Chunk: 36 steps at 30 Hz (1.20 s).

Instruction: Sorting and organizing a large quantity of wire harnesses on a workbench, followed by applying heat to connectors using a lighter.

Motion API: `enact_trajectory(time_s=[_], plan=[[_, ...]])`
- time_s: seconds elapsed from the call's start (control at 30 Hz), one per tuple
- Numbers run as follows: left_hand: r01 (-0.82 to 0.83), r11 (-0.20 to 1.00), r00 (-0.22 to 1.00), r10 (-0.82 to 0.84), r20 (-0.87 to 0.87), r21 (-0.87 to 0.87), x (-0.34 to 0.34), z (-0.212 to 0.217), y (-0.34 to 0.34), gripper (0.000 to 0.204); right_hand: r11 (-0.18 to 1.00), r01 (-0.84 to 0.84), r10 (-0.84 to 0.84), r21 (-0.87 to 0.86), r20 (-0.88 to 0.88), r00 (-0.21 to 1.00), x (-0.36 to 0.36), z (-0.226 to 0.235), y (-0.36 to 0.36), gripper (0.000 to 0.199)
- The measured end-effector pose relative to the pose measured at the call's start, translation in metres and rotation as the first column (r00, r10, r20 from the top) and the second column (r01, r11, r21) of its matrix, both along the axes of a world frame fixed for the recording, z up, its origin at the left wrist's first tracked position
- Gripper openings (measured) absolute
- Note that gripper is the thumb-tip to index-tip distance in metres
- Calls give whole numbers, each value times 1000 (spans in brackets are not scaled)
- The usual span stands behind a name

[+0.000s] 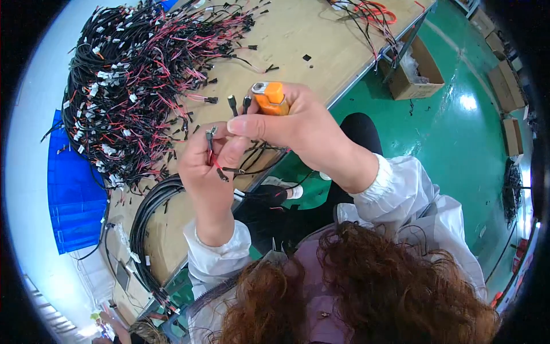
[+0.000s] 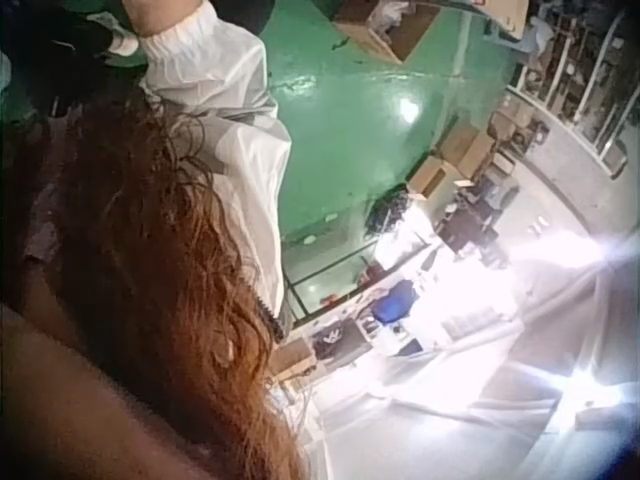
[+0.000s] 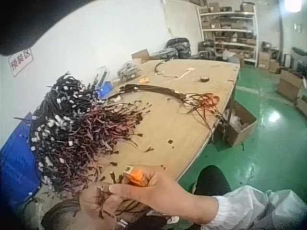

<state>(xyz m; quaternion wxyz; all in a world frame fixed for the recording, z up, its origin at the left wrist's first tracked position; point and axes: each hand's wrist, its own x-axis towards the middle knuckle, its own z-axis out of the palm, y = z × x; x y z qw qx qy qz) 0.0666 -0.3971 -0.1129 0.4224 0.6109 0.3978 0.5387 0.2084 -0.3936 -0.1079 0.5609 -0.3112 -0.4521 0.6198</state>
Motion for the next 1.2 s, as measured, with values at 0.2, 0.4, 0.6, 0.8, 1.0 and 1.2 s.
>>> enact_trajectory(time_s=[0.2,0.4,0.6,0.8,1.0,1.2], plan=[[105,994,993,-105,60,0,-10,-3,-1,14,998,-59,58,-13,-87,995,-5,1,-1,15],[119,993,990,-120,77,15,-13,-3,-2,13,994,-102,96,-41,-127,987,-6,1,-2,15],[166,986,978,-166,124,6,-15,-2,-4,12,983,-173,159,-61,-184,970,-6,2,-2,17],[156,983,988,-154,-27,93,-14,-7,3,7,979,-160,127,-125,-235,964,-6,-9,1,15],[105,982,991,-90,100,-156,-2,-6,-2,12,997,10,-3,79,-84,997,-9,-15,2,10],[-24,970,965,86,247,-243,3,0,2,24,996,-38,25,-76,-163,986,4,-14,2,12]])
